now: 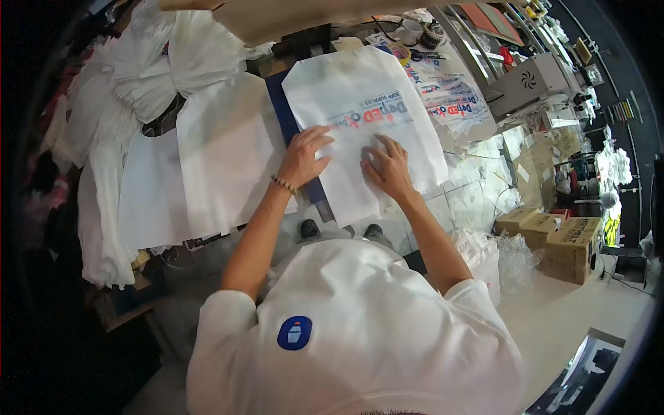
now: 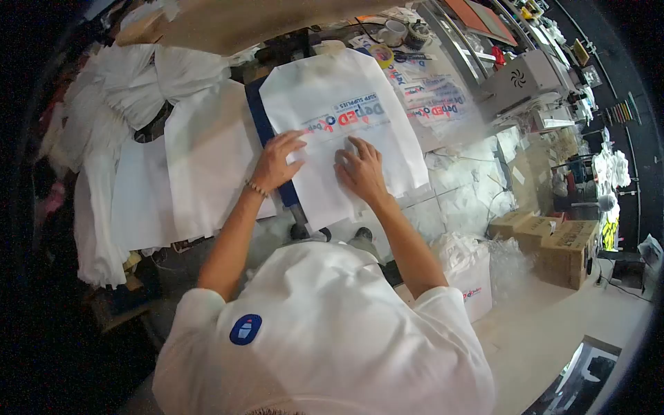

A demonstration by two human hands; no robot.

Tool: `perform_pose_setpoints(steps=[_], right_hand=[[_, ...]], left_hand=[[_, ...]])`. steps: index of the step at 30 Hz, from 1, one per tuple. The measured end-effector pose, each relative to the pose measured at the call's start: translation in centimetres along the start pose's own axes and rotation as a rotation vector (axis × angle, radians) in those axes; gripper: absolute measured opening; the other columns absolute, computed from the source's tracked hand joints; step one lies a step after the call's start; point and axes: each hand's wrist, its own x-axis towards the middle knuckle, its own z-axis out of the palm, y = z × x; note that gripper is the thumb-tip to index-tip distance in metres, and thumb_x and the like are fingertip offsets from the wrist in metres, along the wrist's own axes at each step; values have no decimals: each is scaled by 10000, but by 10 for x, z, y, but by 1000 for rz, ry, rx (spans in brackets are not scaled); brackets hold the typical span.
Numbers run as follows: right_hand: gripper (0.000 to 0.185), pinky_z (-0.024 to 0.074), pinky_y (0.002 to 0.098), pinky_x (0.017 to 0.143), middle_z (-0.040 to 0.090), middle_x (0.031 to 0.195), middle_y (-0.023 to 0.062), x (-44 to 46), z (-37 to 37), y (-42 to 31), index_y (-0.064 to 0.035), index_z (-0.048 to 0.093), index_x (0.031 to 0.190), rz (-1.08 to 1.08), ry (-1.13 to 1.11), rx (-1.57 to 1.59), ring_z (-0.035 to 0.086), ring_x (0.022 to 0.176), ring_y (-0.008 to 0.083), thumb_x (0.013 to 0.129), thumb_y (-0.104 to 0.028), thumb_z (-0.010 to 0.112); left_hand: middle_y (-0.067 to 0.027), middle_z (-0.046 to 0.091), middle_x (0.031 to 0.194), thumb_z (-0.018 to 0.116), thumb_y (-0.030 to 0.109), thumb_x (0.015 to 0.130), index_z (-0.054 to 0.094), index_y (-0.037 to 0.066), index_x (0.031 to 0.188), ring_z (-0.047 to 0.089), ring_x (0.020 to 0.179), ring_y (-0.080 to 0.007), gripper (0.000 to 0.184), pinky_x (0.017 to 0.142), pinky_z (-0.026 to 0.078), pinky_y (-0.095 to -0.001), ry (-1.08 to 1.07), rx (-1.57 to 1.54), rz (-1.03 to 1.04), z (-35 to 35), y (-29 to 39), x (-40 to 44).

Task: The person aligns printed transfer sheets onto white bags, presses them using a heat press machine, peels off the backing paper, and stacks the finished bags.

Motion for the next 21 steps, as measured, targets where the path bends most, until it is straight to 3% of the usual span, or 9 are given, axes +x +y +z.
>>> perform_pose_setpoints(steps=[5, 9, 11, 13, 15, 17, 18, 20, 21], right_hand=[[353, 353, 497, 1035, 507, 1387, 184, -34, -14, 28, -116, 656, 1170, -19, 111, 24, 458, 1284, 382, 853, -264, 699], [370, 351, 495, 1039, 497, 1391, 181, -37, -17, 40, -125, 637, 1194, -74, 92, 54, 442, 1306, 373, 862, -280, 688], [444, 366, 532, 1033, 476, 1420, 181, -37, -19, 40, -148, 588, 1260, -76, 32, 32, 422, 1325, 392, 845, -277, 681], [445, 370, 526, 1024, 469, 1425, 182, -35, -25, 40, -155, 577, 1271, -93, 19, 23, 425, 1317, 393, 854, -282, 668], [449, 376, 517, 1009, 462, 1431, 182, -34, -27, 40, -149, 579, 1274, -87, -3, 11, 430, 1305, 394, 854, -284, 666], [455, 378, 513, 1004, 458, 1437, 178, -36, -23, 41, -147, 578, 1280, -98, 9, 8, 432, 1300, 394, 856, -288, 663], [461, 379, 508, 998, 455, 1444, 175, -36, -23, 42, -145, 576, 1287, -106, 28, -4, 433, 1295, 395, 857, -291, 659], [464, 377, 509, 999, 450, 1452, 170, -36, -23, 42, -142, 575, 1292, -105, 20, 10, 434, 1295, 396, 860, -291, 655], [467, 376, 509, 999, 445, 1460, 166, -35, -24, 42, -139, 574, 1297, -97, 18, 12, 435, 1295, 397, 862, -291, 651]], left_hand=[[-19, 690, 1156, 766, 189, 725, 723, 91, 868, 580, 1134, -221, 178, 912, 412, -406, -197, 145, -16, 7, -10, 22], [4, 690, 1142, 752, 200, 746, 731, 115, 823, 592, 1086, -211, 116, 911, 406, -395, -242, 272, 53, 6, -4, 29], [-16, 711, 1058, 737, 213, 783, 738, 108, 833, 624, 996, -230, 116, 866, 452, -380, -222, 293, 84, 6, -1, 36], [-56, 723, 946, 721, 232, 817, 735, 77, 846, 657, 877, -256, 158, 790, 510, -362, -242, 143, -224, 6, -1, 49], [-92, 722, 859, 725, 244, 818, 725, 41, 853, 676, 787, -254, 206, 724, 539, -337, -158, 148, -291, 14, -19, 58], [-89, 722, 823, 743, 242, 791, 722, 28, 846, 682, 770, -186, 221, 726, 533, -322, -271, 132, -579, 19, -28, 68], [-89, 722, 823, 743, 242, 791, 722, 28, 846, 682, 770, -186, 221, 726, 533, -322, -270, 136, -591, 23, -37, 74], [-70, 715, 768, 745, 222, 788, 724, 30, 831, 656, 706, -138, 197, 684, 524, -301, -10, -30, -646, 24, -45, 92], [-70, 715, 768, 745, 222, 788, 724, 30, 831, 656, 706, -138, 197, 684, 524, -301, -14, -28, -642, 22, -44, 101]])
